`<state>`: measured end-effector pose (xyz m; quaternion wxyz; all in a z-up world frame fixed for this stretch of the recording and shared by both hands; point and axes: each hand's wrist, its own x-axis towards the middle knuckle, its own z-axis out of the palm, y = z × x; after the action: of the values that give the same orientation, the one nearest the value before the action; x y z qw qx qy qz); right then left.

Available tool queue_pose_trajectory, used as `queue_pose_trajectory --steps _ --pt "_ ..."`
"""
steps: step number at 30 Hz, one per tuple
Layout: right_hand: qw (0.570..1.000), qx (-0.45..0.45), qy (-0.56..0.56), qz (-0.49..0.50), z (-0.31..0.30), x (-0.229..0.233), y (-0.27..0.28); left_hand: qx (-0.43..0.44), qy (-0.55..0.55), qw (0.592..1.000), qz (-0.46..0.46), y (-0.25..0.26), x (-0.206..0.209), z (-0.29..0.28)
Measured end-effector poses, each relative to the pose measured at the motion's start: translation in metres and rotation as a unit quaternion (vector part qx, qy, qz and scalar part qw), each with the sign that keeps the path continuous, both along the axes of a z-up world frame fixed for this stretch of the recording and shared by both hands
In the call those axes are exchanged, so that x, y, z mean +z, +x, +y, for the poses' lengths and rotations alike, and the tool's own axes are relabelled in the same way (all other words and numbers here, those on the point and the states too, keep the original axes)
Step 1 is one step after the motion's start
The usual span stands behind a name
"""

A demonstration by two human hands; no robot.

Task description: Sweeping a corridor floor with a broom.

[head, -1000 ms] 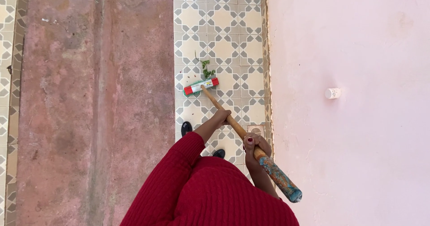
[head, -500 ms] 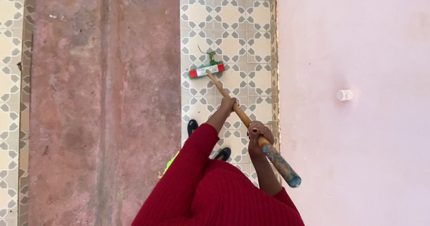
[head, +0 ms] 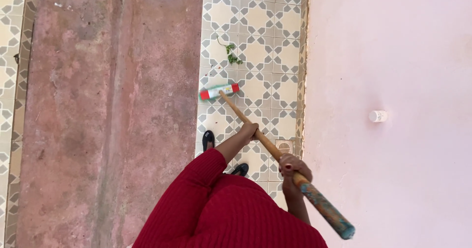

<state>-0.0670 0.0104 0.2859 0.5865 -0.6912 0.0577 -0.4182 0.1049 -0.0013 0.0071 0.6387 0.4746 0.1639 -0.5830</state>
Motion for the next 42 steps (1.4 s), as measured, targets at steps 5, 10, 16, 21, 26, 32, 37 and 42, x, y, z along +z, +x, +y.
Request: queue_pose_trajectory --steps 5,10,16,21,26,32,37,42 --pt "0.997 0.061 -0.045 0.017 0.024 0.026 0.033 -0.003 0.014 1.000 -0.022 0.013 -0.021 0.012" --pt "0.999 0.036 -0.037 -0.002 0.022 -0.036 0.058 0.016 0.037 0.997 -0.067 0.062 -0.041 -0.005" --pt "0.998 -0.029 -0.026 0.058 0.019 0.002 0.070 0.086 0.026 0.990 -0.107 0.081 -0.024 -0.024" --pt "0.997 -0.037 -0.032 0.064 0.020 0.033 0.043 -0.006 -0.039 0.997 -0.061 0.049 0.002 -0.004" --pt "0.999 -0.002 -0.016 0.043 0.027 0.042 0.056 -0.059 -0.026 0.998 -0.025 0.039 0.003 0.017" --pt "0.998 0.007 -0.054 0.012 0.038 0.018 0.093 -0.054 -0.051 0.997 -0.028 0.078 -0.013 0.017" --pt "0.991 -0.088 -0.055 0.083 0.032 -0.022 0.115 0.032 0.000 0.996 -0.080 0.123 -0.026 -0.013" --pt "0.997 -0.064 -0.039 0.028 0.017 -0.002 0.100 0.031 -0.013 0.995 -0.091 0.127 0.007 -0.018"
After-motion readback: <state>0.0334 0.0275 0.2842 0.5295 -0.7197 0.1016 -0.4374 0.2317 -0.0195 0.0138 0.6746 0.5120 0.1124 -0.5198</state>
